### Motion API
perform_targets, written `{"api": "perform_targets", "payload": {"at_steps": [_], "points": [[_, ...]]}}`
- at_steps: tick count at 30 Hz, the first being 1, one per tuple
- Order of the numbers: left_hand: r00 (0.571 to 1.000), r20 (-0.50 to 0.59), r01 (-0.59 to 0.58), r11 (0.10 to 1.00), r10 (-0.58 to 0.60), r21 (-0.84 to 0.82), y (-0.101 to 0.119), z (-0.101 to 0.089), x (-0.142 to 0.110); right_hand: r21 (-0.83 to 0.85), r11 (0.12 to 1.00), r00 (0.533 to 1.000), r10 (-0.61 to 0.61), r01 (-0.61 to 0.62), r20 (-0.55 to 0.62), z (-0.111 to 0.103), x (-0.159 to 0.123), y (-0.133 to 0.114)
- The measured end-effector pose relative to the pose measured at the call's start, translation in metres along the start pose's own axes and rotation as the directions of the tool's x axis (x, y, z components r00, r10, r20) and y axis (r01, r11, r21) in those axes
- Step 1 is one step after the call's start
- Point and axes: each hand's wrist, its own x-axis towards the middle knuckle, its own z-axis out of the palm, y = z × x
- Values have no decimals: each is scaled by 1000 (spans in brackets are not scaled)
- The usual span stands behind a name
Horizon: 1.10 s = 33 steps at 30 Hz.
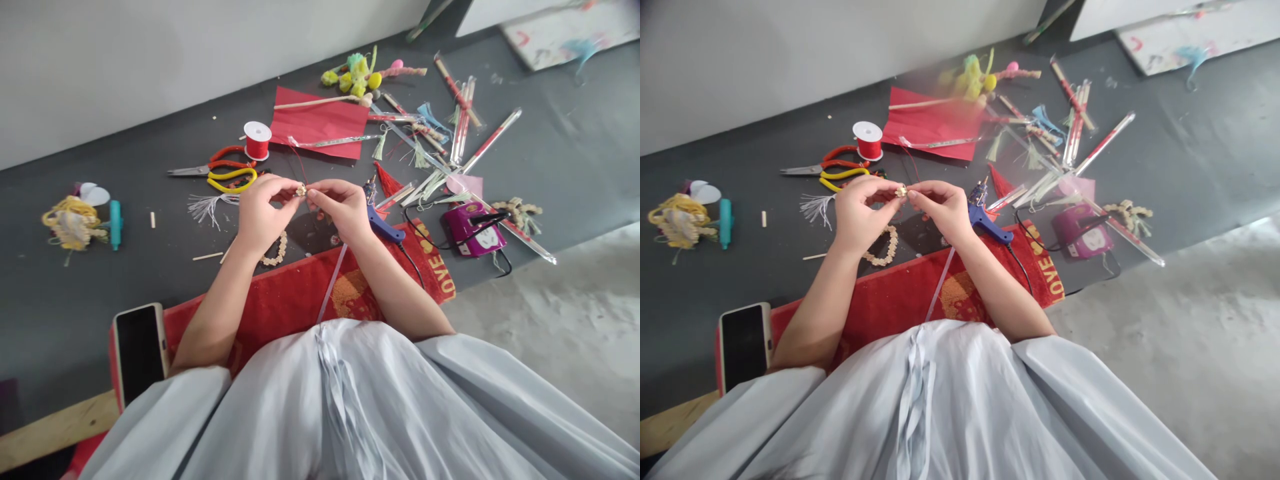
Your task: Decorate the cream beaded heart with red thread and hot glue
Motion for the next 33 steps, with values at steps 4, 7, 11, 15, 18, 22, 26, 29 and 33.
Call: {"api": "perform_targets", "payload": {"at_steps": [4,7,11,15,18,22,26,29,33], "points": [[999,-13,-45,998,46,53,0,0,-1,-56,996,998,-65,66,16,0,0,3],[999,3,-40,993,40,114,2,-1,-2,-137,981,990,-139,140,15,1,-1,6],[995,39,-97,970,90,222,5,-2,-3,-295,925,967,-255,239,-16,4,-4,7],[980,86,-198,937,181,288,7,-3,-3,-398,858,934,-358,325,-9,3,-8,6],[973,84,-229,942,214,245,9,-2,-3,-460,782,888,-459,422,35,0,-9,5],[980,22,-199,969,198,149,13,-2,-2,-521,630,767,-637,575,75,-2,-8,6],[992,-18,-125,986,128,108,14,-1,-2,-539,536,683,-723,650,105,-3,-7,8],[997,-34,-71,995,74,66,13,-1,-1,-539,551,694,-714,637,92,-2,-8,9],[998,-44,-36,999,35,-26,11,1,-1,-513,650,765,-644,560,19,0,-9,10]]}}
